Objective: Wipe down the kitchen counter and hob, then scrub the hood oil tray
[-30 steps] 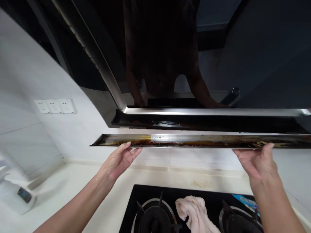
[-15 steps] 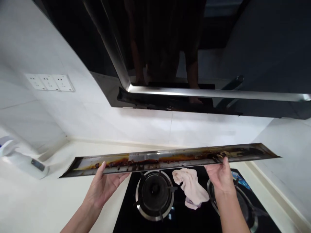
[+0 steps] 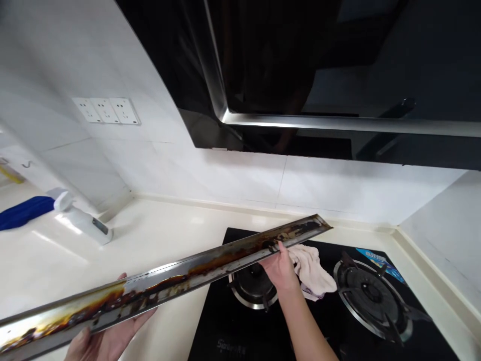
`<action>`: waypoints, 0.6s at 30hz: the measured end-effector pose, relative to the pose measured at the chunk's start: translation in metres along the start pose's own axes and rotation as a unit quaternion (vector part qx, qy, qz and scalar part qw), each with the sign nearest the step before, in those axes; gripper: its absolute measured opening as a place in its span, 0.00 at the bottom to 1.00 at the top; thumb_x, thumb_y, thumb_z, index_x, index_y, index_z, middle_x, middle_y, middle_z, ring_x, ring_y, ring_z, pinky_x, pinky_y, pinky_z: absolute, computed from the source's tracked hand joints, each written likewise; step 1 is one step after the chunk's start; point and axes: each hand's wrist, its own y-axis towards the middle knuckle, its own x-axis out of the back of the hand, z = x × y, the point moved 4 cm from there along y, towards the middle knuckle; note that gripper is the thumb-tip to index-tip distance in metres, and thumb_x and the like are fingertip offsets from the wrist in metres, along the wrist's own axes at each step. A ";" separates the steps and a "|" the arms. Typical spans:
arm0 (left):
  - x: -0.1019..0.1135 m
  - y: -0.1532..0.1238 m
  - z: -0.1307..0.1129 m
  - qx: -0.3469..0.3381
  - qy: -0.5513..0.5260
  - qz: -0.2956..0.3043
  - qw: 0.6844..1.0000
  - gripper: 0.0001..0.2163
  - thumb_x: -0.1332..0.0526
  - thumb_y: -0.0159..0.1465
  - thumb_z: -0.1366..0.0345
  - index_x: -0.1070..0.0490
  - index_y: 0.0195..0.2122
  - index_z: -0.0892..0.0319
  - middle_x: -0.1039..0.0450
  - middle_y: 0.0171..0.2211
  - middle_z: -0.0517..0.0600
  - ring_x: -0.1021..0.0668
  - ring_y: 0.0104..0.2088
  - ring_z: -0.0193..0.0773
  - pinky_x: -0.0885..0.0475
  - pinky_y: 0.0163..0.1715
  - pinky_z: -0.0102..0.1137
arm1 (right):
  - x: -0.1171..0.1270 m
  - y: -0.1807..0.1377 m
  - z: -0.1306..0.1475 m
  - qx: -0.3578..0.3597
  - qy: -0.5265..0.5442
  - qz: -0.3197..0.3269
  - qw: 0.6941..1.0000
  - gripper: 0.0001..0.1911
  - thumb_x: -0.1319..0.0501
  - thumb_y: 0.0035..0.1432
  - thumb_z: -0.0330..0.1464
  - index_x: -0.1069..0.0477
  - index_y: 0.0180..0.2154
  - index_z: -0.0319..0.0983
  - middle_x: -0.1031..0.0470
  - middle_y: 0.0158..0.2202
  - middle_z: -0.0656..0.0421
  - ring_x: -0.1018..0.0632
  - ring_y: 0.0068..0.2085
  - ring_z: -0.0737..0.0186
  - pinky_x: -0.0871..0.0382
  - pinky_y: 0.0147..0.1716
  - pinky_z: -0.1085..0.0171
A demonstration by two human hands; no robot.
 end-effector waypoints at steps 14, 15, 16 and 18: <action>0.052 -0.044 -0.037 -0.097 0.004 -0.088 0.991 0.38 0.25 0.45 0.57 0.32 0.59 0.34 0.25 0.59 0.40 0.37 0.67 0.62 0.36 0.64 0.59 | 0.028 0.001 0.030 0.099 -0.523 -0.074 0.843 0.25 0.25 0.44 0.44 0.22 0.46 0.48 0.25 0.53 0.56 0.22 0.50 0.52 0.29 0.55 0.48; 0.056 -0.050 -0.042 -0.110 0.006 -0.098 0.989 0.39 0.24 0.44 0.58 0.32 0.59 0.35 0.25 0.59 0.41 0.37 0.67 0.62 0.35 0.63 0.59 | 0.053 -0.001 0.052 0.129 -0.579 -0.129 0.795 0.26 0.24 0.40 0.44 0.21 0.43 0.48 0.26 0.54 0.55 0.24 0.54 0.49 0.31 0.57 0.45; 0.059 -0.057 -0.046 -0.118 0.005 -0.107 0.987 0.39 0.24 0.44 0.58 0.31 0.59 0.37 0.25 0.60 0.41 0.36 0.67 0.63 0.35 0.63 0.58 | 0.079 -0.001 0.071 0.139 -0.613 -0.172 0.758 0.26 0.24 0.36 0.44 0.21 0.41 0.48 0.27 0.54 0.55 0.26 0.57 0.45 0.32 0.57 0.41; 0.066 -0.069 -0.052 -0.122 -0.007 -0.122 0.985 0.38 0.24 0.45 0.58 0.31 0.59 0.40 0.25 0.59 0.44 0.35 0.66 0.64 0.35 0.63 0.59 | 0.127 -0.001 0.095 0.146 -0.611 -0.221 0.746 0.23 0.26 0.32 0.44 0.23 0.35 0.48 0.27 0.55 0.53 0.26 0.59 0.37 0.34 0.54 0.33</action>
